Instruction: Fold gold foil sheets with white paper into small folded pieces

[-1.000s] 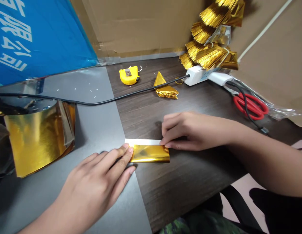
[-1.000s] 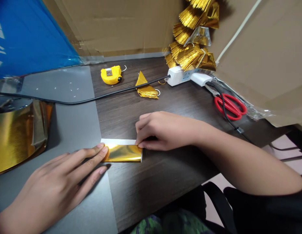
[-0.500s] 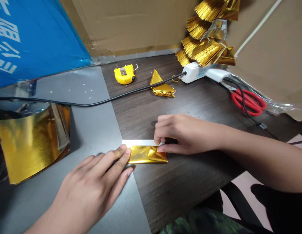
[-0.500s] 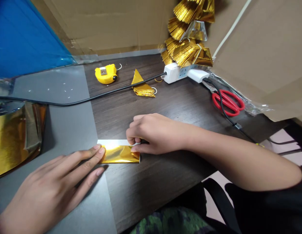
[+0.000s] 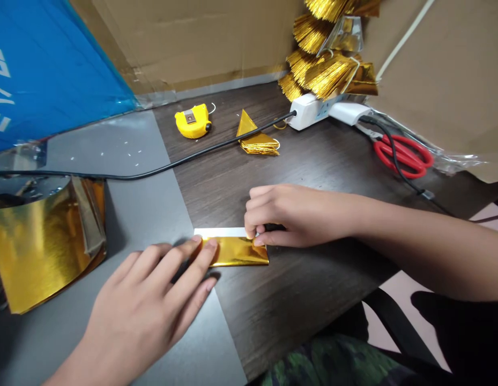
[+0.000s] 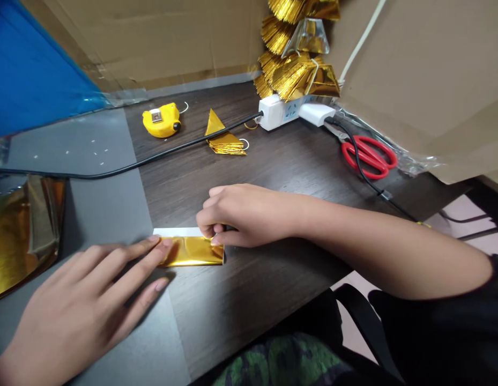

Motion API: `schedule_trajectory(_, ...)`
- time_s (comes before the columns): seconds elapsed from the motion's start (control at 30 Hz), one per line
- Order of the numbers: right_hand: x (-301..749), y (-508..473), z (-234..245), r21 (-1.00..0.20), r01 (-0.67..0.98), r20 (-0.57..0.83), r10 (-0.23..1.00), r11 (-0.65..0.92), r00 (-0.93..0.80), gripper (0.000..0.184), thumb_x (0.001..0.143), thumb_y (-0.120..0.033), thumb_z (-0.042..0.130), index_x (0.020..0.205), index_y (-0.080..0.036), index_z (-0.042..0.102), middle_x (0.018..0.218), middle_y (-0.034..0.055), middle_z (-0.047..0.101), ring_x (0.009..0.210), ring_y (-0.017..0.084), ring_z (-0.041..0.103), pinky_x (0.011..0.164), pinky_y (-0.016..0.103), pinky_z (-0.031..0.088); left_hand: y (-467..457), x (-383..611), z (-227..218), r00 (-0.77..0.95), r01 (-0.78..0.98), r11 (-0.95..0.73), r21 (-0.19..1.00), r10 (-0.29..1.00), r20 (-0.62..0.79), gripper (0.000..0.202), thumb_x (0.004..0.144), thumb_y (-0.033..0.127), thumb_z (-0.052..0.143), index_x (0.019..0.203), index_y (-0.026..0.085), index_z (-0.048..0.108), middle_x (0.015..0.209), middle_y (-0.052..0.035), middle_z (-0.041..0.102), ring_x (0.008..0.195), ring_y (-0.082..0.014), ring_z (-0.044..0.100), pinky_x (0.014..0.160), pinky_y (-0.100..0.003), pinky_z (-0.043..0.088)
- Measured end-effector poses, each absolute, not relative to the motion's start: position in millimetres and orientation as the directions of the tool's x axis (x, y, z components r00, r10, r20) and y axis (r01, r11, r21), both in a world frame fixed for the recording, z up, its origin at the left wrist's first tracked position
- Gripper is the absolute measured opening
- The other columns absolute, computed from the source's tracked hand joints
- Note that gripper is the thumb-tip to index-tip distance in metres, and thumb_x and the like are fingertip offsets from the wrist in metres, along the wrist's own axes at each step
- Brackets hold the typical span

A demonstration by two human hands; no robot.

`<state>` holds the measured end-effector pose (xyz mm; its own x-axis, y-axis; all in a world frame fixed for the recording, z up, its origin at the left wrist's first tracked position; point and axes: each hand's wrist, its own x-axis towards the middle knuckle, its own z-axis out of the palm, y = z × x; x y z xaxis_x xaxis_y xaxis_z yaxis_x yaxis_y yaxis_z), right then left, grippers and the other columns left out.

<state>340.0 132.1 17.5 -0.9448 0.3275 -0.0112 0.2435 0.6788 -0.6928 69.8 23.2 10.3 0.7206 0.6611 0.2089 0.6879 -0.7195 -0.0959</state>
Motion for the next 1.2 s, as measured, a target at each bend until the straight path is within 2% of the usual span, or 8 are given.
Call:
schedule_trajectory(0.13,340.7,132.6,16.9,-0.702,0.219,0.009,0.316,0.678,-0.949,0.007,0.092,-0.011,0.066,0.086,-0.015,0.064,0.083,0.0014,0.066,0.081,0.015,0.051,0.078,0.027,0.038,23.1,72.2,12.4,0.743,0.668,-0.736,-0.112,0.650,0.161,0.041,0.098,0.034,0.056,0.133,0.014,0.061,0.113,-0.0131,0.069,0.091,-0.0303,0.057,0.074,-0.041,0.041)
schedule_trajectory(0.33,342.9,134.2,14.5,-0.680,0.144,0.070,0.260,0.719,-0.963,0.009,0.093,-0.012,0.064,0.099,-0.016,0.070,0.081,0.0004,0.063,0.079,0.015,0.050,0.081,0.028,0.039,24.6,79.2,14.1,0.735,0.672,-0.739,-0.057,0.655,0.177,0.032,0.096,0.028,0.060,0.124,0.013,0.065,0.118,-0.0137,0.068,0.109,-0.0342,0.058,0.081,-0.042,0.044)
schedule_trajectory(0.53,346.1,133.9,18.2,-0.662,0.078,0.090,0.182,0.746,-0.979,0.033,0.082,0.002,0.053,0.103,-0.015,0.073,0.092,0.0056,0.064,0.087,0.017,0.052,0.082,0.030,0.042,32.3,82.6,10.8,0.729,0.647,-0.759,0.068,0.642,0.238,0.029,0.098,0.033,0.061,0.116,0.011,0.065,0.108,-0.0100,0.071,0.101,-0.0237,0.064,0.082,-0.036,0.047)
schedule_trajectory(0.67,346.6,133.5,21.2,-0.666,0.054,0.077,0.141,0.744,-0.987,0.050,0.073,0.007,0.047,0.109,-0.016,0.073,0.097,0.0063,0.063,0.092,0.019,0.052,0.086,0.031,0.043,35.2,83.2,13.1,0.788,0.587,-0.807,-0.058,0.554,0.268,0.021,0.096,0.024,0.063,0.109,0.008,0.067,0.100,-0.0107,0.072,0.097,-0.0239,0.065,0.081,-0.036,0.049)
schedule_trajectory(0.73,346.7,133.5,21.7,-0.659,0.055,0.073,0.136,0.750,-0.988,0.048,0.074,0.005,0.050,0.111,-0.016,0.073,0.099,0.0069,0.063,0.094,0.020,0.051,0.088,0.031,0.043,35.0,83.5,15.2,0.814,0.564,-0.814,-0.143,0.518,0.261,0.017,0.096,0.016,0.061,0.108,0.007,0.067,0.100,-0.0122,0.073,0.096,-0.0242,0.066,0.082,-0.036,0.050)
schedule_trajectory(0.83,347.0,134.2,20.2,-0.662,0.061,0.071,0.142,0.747,-0.987,0.037,0.078,-0.002,0.061,0.111,-0.015,0.073,0.105,0.0083,0.062,0.099,0.021,0.052,0.091,0.033,0.044,34.6,83.8,16.1,0.814,0.565,-0.810,-0.157,0.516,0.267,0.014,0.095,0.013,0.060,0.106,0.008,0.067,0.098,-0.0114,0.073,0.091,-0.0230,0.066,0.077,-0.035,0.051)
schedule_trajectory(1.03,344.8,136.0,14.0,-0.673,-0.029,0.222,0.164,0.739,-0.961,0.022,0.081,-0.014,0.074,0.104,-0.015,0.073,0.103,0.0076,0.066,0.098,0.019,0.057,0.091,0.033,0.046,38.1,85.4,11.2,0.713,0.641,-0.768,0.017,0.603,0.357,0.011,0.094,0.010,0.059,0.103,0.010,0.065,0.094,-0.0078,0.072,0.086,-0.0191,0.067,0.074,-0.032,0.052)
schedule_trajectory(1.2,342.5,135.0,12.9,-0.694,-0.090,0.266,0.137,0.715,-0.954,0.046,0.075,-0.028,0.085,0.114,-0.012,0.068,0.108,0.0097,0.068,0.101,0.020,0.060,0.094,0.034,0.046,42.0,84.5,12.3,0.630,0.653,-0.719,0.236,0.689,0.358,0.014,0.096,0.009,0.056,0.105,0.012,0.065,0.092,-0.0044,0.072,0.081,-0.0130,0.065,0.077,-0.026,0.053)
